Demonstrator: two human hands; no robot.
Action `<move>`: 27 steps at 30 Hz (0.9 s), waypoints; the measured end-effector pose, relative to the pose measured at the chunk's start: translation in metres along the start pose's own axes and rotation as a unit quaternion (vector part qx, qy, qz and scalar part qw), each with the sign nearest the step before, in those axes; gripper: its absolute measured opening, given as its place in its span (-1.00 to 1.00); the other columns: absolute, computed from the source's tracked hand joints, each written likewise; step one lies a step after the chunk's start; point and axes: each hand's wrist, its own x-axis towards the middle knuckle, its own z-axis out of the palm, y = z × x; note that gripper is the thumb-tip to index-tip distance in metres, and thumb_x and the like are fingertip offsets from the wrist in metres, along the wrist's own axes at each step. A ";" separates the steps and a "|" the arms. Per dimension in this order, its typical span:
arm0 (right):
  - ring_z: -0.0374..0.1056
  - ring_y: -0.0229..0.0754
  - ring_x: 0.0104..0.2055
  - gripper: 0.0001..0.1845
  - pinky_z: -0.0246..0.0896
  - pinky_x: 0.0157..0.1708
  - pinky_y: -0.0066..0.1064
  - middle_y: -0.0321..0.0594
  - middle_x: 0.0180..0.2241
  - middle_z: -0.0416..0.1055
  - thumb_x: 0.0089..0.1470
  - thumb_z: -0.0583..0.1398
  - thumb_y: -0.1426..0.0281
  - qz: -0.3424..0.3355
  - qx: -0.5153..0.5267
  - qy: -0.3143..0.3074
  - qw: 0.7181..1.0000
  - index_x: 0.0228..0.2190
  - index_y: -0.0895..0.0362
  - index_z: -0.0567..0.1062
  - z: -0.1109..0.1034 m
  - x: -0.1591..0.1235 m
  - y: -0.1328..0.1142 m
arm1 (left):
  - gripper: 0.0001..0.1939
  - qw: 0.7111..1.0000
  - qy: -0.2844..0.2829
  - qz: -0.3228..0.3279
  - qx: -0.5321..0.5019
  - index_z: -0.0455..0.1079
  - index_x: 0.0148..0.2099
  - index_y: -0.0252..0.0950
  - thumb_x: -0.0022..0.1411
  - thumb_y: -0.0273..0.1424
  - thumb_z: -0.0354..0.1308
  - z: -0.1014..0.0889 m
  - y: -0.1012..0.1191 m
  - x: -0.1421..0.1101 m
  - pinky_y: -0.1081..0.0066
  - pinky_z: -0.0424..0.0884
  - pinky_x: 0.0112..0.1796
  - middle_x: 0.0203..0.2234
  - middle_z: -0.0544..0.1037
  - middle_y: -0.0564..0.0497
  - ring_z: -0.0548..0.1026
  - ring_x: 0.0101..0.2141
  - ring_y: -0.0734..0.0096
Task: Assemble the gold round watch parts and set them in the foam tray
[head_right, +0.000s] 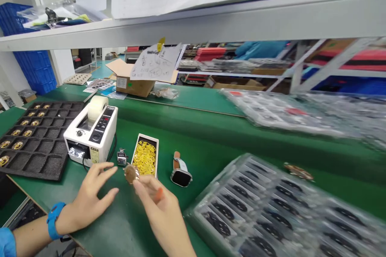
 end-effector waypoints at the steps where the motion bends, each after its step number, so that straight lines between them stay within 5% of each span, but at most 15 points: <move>1: 0.05 -0.30 -0.59 -0.56 -0.01 -0.61 -0.46 -0.28 -0.59 0.24 -0.01 0.18 -0.02 -0.046 -0.050 0.025 0.997 -0.56 0.11 0.43 -0.004 0.000 0.002 | -0.72 0.991 0.012 -0.111 -0.070 0.43 -0.06 -0.38 0.21 -0.37 0.11 -0.007 -0.004 -0.004 0.29 0.46 -0.28 -0.24 0.53 -0.21 0.51 -0.24 0.21; 4: -0.01 -0.31 -0.64 -0.67 -0.03 -0.63 -0.45 -0.33 -0.65 0.17 0.05 0.18 0.12 -0.147 -0.152 0.067 0.975 -0.57 0.08 0.43 -0.012 0.000 0.008 | -0.60 0.881 0.078 -0.383 -0.268 0.46 -0.26 -0.42 0.14 -0.12 0.13 -0.027 -0.023 -0.010 0.50 0.22 -0.62 -0.60 0.43 0.00 0.38 -0.63 0.48; 7: -0.02 -0.30 -0.65 -0.71 -0.04 -0.64 -0.45 -0.34 -0.65 0.14 0.07 0.17 0.17 -0.178 -0.178 0.070 0.965 -0.56 0.07 0.42 -0.014 -0.001 0.014 | -0.51 0.821 0.123 -0.439 -0.344 0.46 -0.32 -0.42 0.03 -0.02 0.19 -0.041 -0.040 -0.006 0.55 -0.04 -0.68 -0.76 0.27 0.16 0.15 -0.76 0.63; 11: 0.06 -0.28 -0.62 -0.67 0.03 -0.63 -0.46 -0.29 -0.60 0.25 0.08 0.13 0.11 -0.148 -0.136 0.071 0.977 -0.54 0.07 0.41 -0.013 0.001 0.014 | -0.67 0.849 0.160 -0.377 -0.334 0.43 -0.41 -0.34 0.00 -0.14 0.26 -0.051 -0.037 0.014 0.53 0.01 -0.63 -0.79 0.14 0.24 0.08 -0.72 0.63; 13: 0.11 -0.27 -0.59 -0.62 0.07 -0.62 -0.47 -0.26 -0.56 0.28 0.08 0.11 0.04 -0.114 -0.099 0.061 0.987 -0.53 0.08 0.41 -0.015 0.003 0.010 | -0.78 0.901 0.144 -0.293 -0.284 0.42 -0.44 -0.31 0.05 -0.25 0.23 -0.056 -0.026 0.027 0.51 0.13 -0.54 -0.66 0.31 0.13 0.23 -0.60 0.57; 15: 0.19 -0.23 -0.53 -0.57 0.12 -0.57 -0.47 -0.25 -0.53 0.29 0.04 0.12 -0.02 -0.086 -0.057 0.048 0.993 -0.54 0.08 0.42 -0.018 0.006 0.006 | -0.85 0.966 0.062 -0.185 -0.170 0.39 -0.47 -0.30 0.12 -0.36 0.16 -0.063 -0.014 0.040 0.47 0.20 -0.45 -0.40 0.46 -0.01 0.34 -0.46 0.48; 17: 0.26 -0.17 -0.41 -0.55 0.18 -0.47 -0.45 -0.23 -0.47 0.32 -0.01 0.16 -0.05 -0.061 -0.013 0.024 0.998 -0.55 0.08 0.42 -0.020 0.007 0.002 | -0.84 0.993 -0.035 -0.105 -0.036 0.35 -0.46 -0.28 0.17 -0.45 0.06 -0.069 -0.002 0.051 0.44 0.19 -0.44 -0.19 0.46 -0.06 0.37 -0.40 0.44; 20: 0.26 -0.13 -0.32 -0.53 0.14 -0.48 -0.45 -0.19 -0.35 0.37 -0.06 0.19 -0.08 0.000 0.059 -0.016 0.998 -0.52 0.08 0.43 -0.021 0.005 -0.002 | -0.84 0.991 -0.104 -0.085 0.025 0.29 -0.42 -0.27 0.21 -0.49 0.00 -0.069 0.011 0.061 0.44 0.17 -0.45 -0.15 0.45 -0.05 0.37 -0.39 0.43; 27: -0.15 -0.35 -0.56 -0.51 -0.18 -0.56 -0.49 -0.40 -0.60 0.09 -0.16 0.29 -0.05 0.099 0.214 -0.065 0.970 -0.52 0.14 0.41 -0.016 0.002 -0.003 | -0.78 0.948 -0.241 -0.085 -0.191 0.32 -0.44 -0.28 0.26 -0.34 0.04 -0.023 0.025 0.055 0.45 0.16 -0.42 -0.45 0.27 0.08 0.27 -0.42 0.45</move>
